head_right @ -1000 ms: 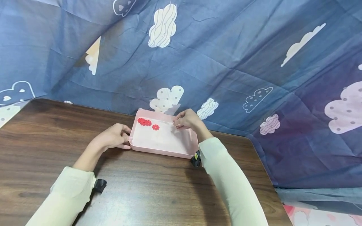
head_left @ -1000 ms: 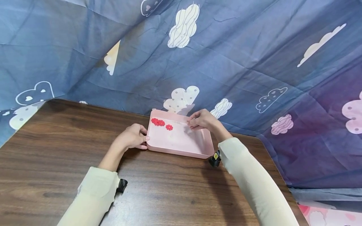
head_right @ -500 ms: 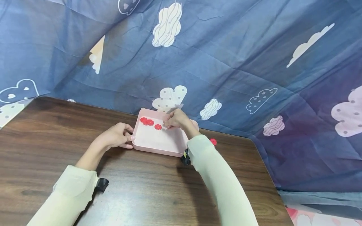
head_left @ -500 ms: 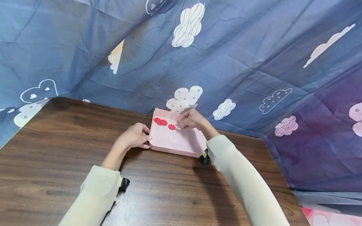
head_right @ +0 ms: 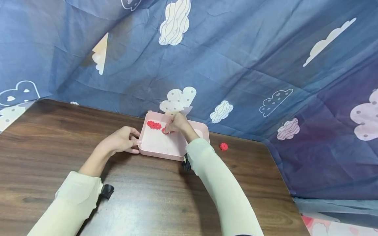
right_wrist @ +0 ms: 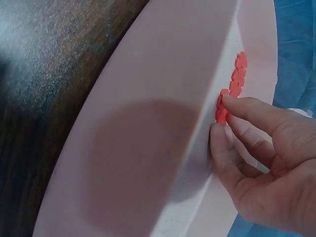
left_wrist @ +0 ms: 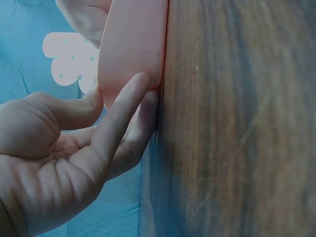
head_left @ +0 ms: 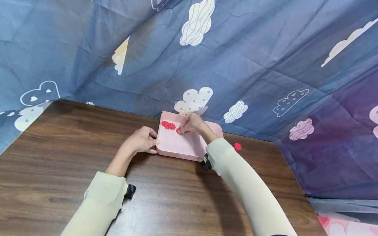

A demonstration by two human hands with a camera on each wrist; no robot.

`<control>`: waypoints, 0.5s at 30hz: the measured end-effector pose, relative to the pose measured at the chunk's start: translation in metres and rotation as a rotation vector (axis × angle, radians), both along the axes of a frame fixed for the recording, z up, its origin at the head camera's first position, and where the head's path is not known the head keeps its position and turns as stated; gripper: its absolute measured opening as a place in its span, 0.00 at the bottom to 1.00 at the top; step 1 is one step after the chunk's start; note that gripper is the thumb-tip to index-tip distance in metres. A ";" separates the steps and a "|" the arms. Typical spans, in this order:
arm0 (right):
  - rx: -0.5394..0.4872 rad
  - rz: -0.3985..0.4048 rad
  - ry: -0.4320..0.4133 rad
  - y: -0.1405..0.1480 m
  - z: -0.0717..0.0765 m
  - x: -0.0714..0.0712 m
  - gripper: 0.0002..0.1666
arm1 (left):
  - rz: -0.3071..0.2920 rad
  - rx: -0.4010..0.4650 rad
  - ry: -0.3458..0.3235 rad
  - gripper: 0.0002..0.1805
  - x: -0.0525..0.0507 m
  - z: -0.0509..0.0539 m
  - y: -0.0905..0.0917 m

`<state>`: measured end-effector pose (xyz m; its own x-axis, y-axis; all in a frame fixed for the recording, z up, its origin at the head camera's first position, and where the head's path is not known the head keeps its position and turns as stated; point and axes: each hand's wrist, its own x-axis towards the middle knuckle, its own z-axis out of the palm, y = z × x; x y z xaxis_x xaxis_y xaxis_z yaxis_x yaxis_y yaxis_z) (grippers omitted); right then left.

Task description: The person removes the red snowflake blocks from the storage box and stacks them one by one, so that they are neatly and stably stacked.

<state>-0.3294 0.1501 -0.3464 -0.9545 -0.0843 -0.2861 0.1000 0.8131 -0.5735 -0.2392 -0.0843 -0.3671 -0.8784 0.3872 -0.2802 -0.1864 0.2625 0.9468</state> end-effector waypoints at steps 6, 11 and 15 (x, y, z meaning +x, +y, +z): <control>0.004 -0.027 -0.029 -0.004 0.003 -0.002 0.12 | -0.002 -0.003 0.000 0.22 0.000 0.002 -0.001; -0.050 -0.042 -0.052 -0.005 0.003 -0.002 0.13 | 0.001 -0.004 -0.004 0.23 0.000 0.000 -0.001; -0.112 -0.062 -0.077 -0.004 0.003 -0.001 0.13 | -0.001 -0.006 -0.006 0.22 -0.002 -0.003 0.001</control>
<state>-0.3305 0.1460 -0.3429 -0.9345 -0.0614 -0.3508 0.1953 0.7352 -0.6490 -0.2408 -0.0834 -0.3698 -0.8762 0.3868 -0.2873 -0.1912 0.2682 0.9442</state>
